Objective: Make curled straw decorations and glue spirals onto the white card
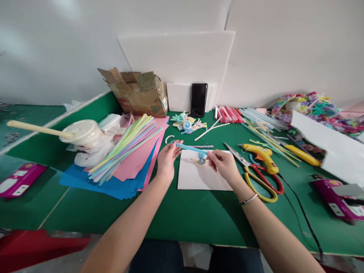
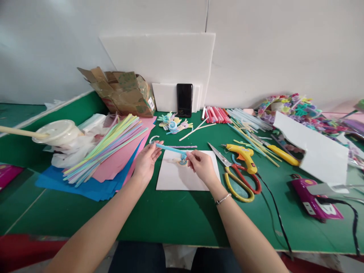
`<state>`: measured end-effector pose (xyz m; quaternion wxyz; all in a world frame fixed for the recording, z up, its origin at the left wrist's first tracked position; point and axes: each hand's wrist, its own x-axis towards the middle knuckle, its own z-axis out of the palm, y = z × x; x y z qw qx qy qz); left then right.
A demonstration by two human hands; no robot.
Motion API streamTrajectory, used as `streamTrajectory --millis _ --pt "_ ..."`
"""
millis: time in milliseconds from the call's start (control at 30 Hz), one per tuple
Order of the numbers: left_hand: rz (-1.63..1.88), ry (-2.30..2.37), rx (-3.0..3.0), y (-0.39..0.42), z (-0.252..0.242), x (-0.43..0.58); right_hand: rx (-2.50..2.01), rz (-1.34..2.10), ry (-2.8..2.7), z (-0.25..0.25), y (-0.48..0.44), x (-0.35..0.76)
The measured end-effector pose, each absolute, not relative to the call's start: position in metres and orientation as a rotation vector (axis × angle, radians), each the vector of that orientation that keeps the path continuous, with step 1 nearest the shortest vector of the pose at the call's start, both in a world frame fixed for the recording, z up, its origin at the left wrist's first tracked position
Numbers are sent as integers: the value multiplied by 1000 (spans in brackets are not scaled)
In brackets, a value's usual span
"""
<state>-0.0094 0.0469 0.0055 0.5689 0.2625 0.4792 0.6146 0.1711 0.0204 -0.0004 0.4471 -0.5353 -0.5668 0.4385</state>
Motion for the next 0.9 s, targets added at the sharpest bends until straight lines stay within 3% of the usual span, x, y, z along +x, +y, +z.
streamTrajectory --millis 300,700,900 --pt "1424 1135 642 48 7 -12 -1504 728 -1302 -5 43 190" --pt "1365 1147 621 46 1 -8 -1661 317 -1551 -8 213 192" --pt "1353 1177 586 47 1 -9 -1862 442 -1644 -10 251 180"
